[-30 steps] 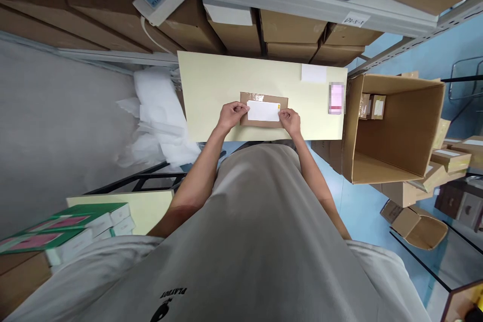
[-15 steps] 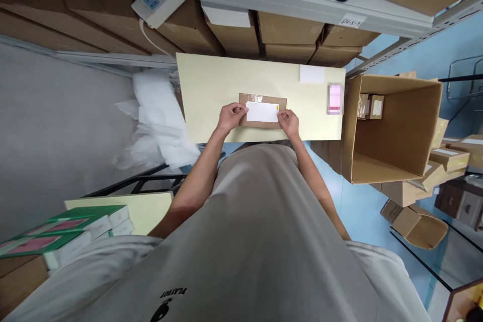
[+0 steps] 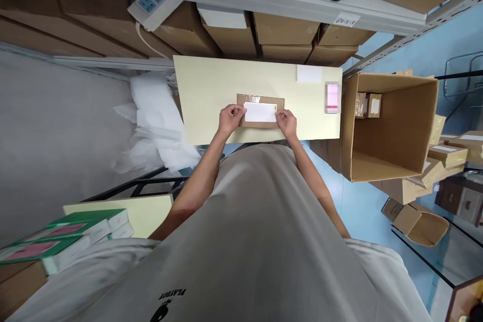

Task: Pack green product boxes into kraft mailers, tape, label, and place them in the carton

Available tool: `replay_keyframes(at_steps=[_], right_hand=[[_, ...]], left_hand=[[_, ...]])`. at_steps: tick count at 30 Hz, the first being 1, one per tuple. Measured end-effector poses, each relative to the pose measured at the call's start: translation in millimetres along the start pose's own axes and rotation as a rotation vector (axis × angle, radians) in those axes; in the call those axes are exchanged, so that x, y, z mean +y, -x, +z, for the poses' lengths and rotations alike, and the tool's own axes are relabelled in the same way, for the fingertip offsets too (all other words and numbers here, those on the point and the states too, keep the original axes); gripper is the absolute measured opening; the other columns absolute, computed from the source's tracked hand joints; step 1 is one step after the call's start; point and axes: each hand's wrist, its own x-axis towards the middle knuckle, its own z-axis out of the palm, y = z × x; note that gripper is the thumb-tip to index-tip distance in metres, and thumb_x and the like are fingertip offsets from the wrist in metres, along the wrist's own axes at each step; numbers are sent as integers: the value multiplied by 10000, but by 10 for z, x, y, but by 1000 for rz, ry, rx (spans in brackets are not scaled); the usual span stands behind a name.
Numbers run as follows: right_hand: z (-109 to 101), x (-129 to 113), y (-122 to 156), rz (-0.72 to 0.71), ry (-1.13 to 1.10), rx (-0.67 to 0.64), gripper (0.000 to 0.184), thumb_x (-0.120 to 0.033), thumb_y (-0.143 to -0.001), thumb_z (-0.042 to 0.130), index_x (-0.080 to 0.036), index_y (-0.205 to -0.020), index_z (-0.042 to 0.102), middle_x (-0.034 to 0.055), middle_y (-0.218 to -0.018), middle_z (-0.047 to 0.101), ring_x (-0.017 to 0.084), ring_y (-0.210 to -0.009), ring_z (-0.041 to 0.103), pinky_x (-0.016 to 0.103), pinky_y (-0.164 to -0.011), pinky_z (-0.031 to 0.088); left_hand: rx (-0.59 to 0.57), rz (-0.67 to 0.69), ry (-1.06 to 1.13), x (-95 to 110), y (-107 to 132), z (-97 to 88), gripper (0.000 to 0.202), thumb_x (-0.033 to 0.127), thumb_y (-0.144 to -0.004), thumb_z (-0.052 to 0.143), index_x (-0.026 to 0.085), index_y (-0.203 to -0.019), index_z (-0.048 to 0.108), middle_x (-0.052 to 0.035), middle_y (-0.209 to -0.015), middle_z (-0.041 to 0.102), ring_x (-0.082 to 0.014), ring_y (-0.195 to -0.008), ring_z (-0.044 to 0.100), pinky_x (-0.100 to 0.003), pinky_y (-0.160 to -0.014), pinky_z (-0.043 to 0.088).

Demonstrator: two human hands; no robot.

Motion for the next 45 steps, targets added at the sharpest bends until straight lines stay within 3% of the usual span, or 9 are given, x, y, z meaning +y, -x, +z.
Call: replay_keyframes(at_steps=[7,15,19,23,26,37,39,43,45], right_hand=[[10,8,2,-8,25,-1,250,-459,-1010,675,-237,-938,765,30,-890,702,210,-829,618,340,-865,559],[6,-82,49,11,82,5,202,-375,-1030,645,-228,-969,769,24,-915,689,199,-833,630,332,-898,562],[51,-98,79,-14,147,27,212,-449,-987,767,-239,-977,737,14,-915,662,204,-838,615,347,-911,565],[125,-99,79,-22,259,63,383,-579,-908,884,-257,-984,690,13,-915,652,230,-858,608,378,-911,552],[153,-100,61,0,285,58,376,-573,-941,863,-259,-988,661,11,-926,660,225,-840,603,378,-915,536],[173,-147,55,68,300,90,283,-514,-1042,748,-275,-951,627,25,-943,713,231,-847,657,356,-879,531],[204,-149,24,108,302,111,331,-558,-1026,766,-286,-915,613,37,-942,741,251,-881,687,363,-867,540],[266,-133,-67,150,262,173,479,-671,-981,790,-300,-789,555,52,-871,760,269,-865,705,369,-813,550],[281,-132,-106,165,253,198,523,-695,-976,786,-301,-747,530,51,-818,746,273,-832,700,377,-800,550]], left_hand=[[1,-12,7,27,5,1,97,266,-906,808,219,-853,743,1,-804,608,-184,-767,551,-342,-829,500],[-4,15,-42,88,43,-15,98,267,-927,783,224,-858,727,-14,-829,610,-196,-786,563,-352,-848,504],[14,37,-88,92,83,24,91,283,-951,768,238,-899,708,-16,-853,602,-206,-801,570,-359,-857,514],[62,84,-220,94,160,109,390,355,-794,992,250,-966,658,-39,-959,604,-272,-969,603,-421,-967,527],[77,102,-286,92,202,151,545,343,-709,1069,257,-1009,622,-62,-1029,611,-319,-1067,591,-467,-1020,520],[79,112,-165,78,204,119,113,268,-995,754,267,-983,641,-54,-934,611,-276,-966,638,-442,-1013,537],[111,106,-190,105,194,162,193,345,-981,794,273,-956,617,-57,-924,623,-290,-977,640,-447,-1008,530],[156,49,-263,191,139,255,543,503,-775,1007,287,-893,522,-86,-1018,682,-343,-1064,644,-454,-964,512],[148,1,-263,224,100,273,543,518,-795,992,287,-863,505,-89,-1011,700,-342,-1041,656,-440,-918,499]])
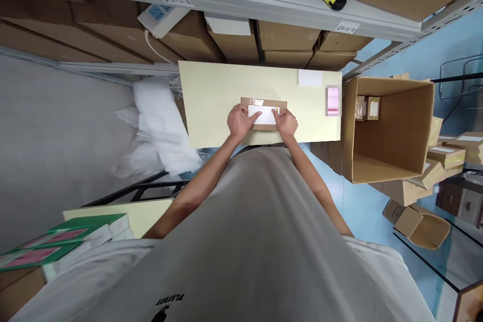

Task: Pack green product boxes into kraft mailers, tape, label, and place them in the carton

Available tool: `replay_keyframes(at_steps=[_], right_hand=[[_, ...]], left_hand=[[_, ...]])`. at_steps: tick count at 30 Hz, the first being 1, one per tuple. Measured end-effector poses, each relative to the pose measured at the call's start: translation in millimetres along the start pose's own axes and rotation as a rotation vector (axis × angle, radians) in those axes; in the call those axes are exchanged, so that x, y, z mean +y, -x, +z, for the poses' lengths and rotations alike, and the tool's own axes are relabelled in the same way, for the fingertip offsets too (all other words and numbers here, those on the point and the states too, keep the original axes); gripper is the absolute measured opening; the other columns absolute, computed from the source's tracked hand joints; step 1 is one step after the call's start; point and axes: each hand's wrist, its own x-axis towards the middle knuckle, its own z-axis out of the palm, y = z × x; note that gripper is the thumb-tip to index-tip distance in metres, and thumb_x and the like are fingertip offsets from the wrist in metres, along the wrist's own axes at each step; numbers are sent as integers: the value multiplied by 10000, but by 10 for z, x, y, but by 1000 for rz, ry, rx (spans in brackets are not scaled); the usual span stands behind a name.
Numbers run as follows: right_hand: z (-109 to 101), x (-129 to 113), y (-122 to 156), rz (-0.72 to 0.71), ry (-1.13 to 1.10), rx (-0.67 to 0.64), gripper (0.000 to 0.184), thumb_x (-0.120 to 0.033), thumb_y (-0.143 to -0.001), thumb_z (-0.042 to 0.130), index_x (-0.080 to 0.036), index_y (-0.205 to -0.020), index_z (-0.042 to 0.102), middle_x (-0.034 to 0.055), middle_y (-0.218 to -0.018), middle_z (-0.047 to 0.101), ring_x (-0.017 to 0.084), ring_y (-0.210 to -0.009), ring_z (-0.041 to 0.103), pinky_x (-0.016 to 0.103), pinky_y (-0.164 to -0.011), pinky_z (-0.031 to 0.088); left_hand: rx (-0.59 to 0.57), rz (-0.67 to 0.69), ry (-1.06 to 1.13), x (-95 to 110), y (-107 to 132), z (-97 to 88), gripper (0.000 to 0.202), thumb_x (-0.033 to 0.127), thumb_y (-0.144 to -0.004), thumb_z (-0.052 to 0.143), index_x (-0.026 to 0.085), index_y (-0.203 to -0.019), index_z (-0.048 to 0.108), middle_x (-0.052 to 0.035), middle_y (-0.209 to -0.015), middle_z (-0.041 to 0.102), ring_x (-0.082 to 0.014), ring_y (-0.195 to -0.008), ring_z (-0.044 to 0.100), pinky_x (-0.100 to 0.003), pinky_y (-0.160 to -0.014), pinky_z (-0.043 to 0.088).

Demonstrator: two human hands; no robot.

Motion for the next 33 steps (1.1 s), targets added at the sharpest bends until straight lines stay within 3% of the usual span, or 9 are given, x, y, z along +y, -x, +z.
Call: replay_keyframes(at_steps=[6,9,11,13,15,17,19,23,33], right_hand=[[-71,-54,-50,78,75,-29,497,-636,-1063,704,-297,-740,537,55,-815,735,289,-815,697,404,-821,548],[-127,-98,-4,55,110,-60,350,-562,-1127,616,-274,-935,666,95,-955,786,310,-918,735,435,-889,574],[-126,-142,78,-55,164,-86,287,-442,-1164,527,-232,-1173,722,162,-1167,807,342,-1113,748,492,-1023,579],[-83,-186,191,-250,226,-150,394,-324,-1161,441,-189,-1437,688,224,-1486,728,370,-1394,668,556,-1211,508],[-19,-211,302,-425,267,-250,561,-259,-1139,379,-162,-1661,561,210,-1756,542,356,-1641,485,571,-1370,372],[29,-199,373,-507,291,-334,671,-259,-1132,342,-133,-1787,412,165,-1879,385,308,-1765,317,541,-1454,247],[37,-152,393,-527,313,-360,710,-308,-1146,328,-104,-1826,336,148,-1915,309,280,-1806,227,518,-1486,163],[-19,-36,363,-510,336,-310,710,-394,-1191,287,-118,-1845,299,132,-1926,271,271,-1817,195,534,-1492,112],[-203,113,476,-495,420,-295,666,-332,-1199,290,-173,-1844,332,105,-1924,268,288,-1819,191,582,-1488,94]], left_hand=[[14,-92,20,-58,-130,-22,415,497,-961,833,287,-800,513,-67,-859,719,-312,-890,686,-417,-842,484],[41,-69,48,-90,-138,-38,258,480,-1056,687,282,-916,598,-87,-874,746,-337,-921,718,-452,-886,521],[27,34,32,-58,-68,-31,243,470,-1108,565,257,-1106,682,-153,-1050,801,-384,-1092,740,-519,-994,542],[-66,216,-12,10,58,-2,416,457,-1132,458,218,-1370,700,-221,-1396,773,-420,-1385,674,-592,-1172,495],[-230,411,-49,75,197,40,595,442,-1135,379,185,-1627,595,-207,-1716,595,-397,-1652,485,-603,-1349,364],[-375,530,-80,98,296,72,709,448,-1138,327,158,-1776,437,-158,-1860,423,-341,-1776,307,-567,-1452,224],[-436,564,-124,66,328,75,761,488,-1143,311,147,-1823,353,-133,-1903,337,-311,-1809,223,-548,-1489,129],[-420,544,-200,-72,278,18,816,587,-1148,324,165,-1846,302,-124,-1922,264,-311,-1816,189,-568,-1500,46],[-373,503,-240,-186,284,5,902,719,-1125,358,180,-1846,301,-167,-1932,189,-355,-1823,125,-596,-1493,31]])
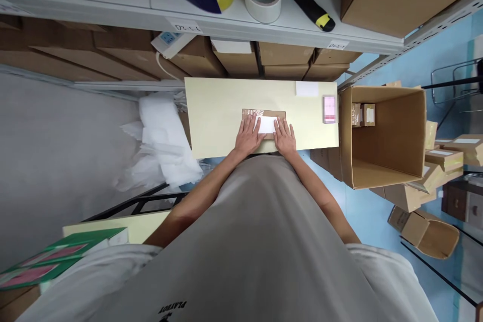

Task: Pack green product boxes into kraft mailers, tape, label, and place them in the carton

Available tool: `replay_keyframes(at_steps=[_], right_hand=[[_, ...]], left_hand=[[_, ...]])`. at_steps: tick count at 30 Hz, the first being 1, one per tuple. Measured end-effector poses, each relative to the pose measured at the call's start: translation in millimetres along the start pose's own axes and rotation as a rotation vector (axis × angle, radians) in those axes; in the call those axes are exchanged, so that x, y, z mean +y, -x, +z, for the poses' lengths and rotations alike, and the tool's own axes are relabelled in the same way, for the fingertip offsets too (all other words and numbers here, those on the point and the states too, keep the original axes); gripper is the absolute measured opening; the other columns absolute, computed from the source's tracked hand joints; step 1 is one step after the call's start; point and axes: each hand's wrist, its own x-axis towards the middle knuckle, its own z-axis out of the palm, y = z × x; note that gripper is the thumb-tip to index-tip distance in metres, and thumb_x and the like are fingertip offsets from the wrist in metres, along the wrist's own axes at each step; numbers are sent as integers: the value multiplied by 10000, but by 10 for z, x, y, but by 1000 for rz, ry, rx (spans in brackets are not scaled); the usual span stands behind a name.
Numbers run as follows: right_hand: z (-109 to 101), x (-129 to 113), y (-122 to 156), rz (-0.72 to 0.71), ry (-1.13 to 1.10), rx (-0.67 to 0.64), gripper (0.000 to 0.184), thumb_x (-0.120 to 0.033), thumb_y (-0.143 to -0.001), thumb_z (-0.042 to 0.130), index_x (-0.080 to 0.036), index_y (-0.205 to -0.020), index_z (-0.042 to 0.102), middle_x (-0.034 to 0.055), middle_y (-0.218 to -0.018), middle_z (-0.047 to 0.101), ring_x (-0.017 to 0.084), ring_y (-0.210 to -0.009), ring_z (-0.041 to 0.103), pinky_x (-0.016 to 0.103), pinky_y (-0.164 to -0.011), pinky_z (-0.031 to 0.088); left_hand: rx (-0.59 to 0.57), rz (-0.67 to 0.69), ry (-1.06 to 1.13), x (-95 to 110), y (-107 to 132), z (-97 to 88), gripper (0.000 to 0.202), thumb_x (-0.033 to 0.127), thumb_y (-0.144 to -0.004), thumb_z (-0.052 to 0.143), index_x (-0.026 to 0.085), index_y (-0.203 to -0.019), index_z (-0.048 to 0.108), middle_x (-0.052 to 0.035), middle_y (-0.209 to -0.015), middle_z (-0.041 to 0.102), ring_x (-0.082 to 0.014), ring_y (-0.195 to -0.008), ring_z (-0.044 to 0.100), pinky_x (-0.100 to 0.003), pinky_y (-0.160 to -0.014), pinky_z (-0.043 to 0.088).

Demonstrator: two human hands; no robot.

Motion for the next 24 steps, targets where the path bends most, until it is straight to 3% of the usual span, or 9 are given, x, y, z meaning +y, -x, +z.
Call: replay_keyframes(at_steps=[8,11,14,19,22,24], right_hand=[[-102,0,91,-56,140,-93,693,-382,-1217,259,-105,-1852,270,115,-1946,152,317,-1830,120,559,-1487,92],[-89,43,188,-146,126,-144,696,-413,-1213,309,-151,-1857,282,80,-1947,160,304,-1831,117,557,-1492,71],[-60,95,270,-143,89,-143,687,-410,-1206,340,-201,-1859,297,50,-1947,174,303,-1834,97,574,-1493,46],[-9,224,358,-23,-21,-65,705,-415,-1185,429,-204,-1850,328,73,-1958,123,338,-1837,41,614,-1483,15],[64,331,422,50,-135,-22,807,-523,-1163,499,-182,-1860,278,92,-1959,122,338,-1837,2,609,-1484,9],[139,379,452,146,-245,-11,922,-604,-1123,567,-158,-1863,245,123,-1947,187,349,-1836,22,611,-1485,60]], left_hand=[[-115,28,-137,77,166,-84,846,591,-1159,339,111,-1850,247,-158,-1941,127,-341,-1831,36,-617,-1478,-37],[-164,46,-166,108,283,-118,813,534,-1155,389,123,-1846,272,-149,-1944,112,-335,-1831,21,-608,-1479,-25],[-180,32,-174,130,378,-153,774,453,-1138,455,164,-1842,311,-129,-1948,98,-344,-1830,7,-623,-1476,-17],[-89,-67,-100,41,498,-193,814,319,-1088,553,145,-1840,294,-156,-1945,145,-381,-1824,-44,-679,-1461,-30],[61,-263,40,-141,552,-158,1040,416,-1018,750,95,-1844,206,-236,-1934,121,-426,-1819,-19,-657,-1470,75],[156,-392,161,-260,578,-100,1241,449,-923,891,79,-1843,144,-276,-1914,183,-445,-1816,31,-633,-1468,159]])
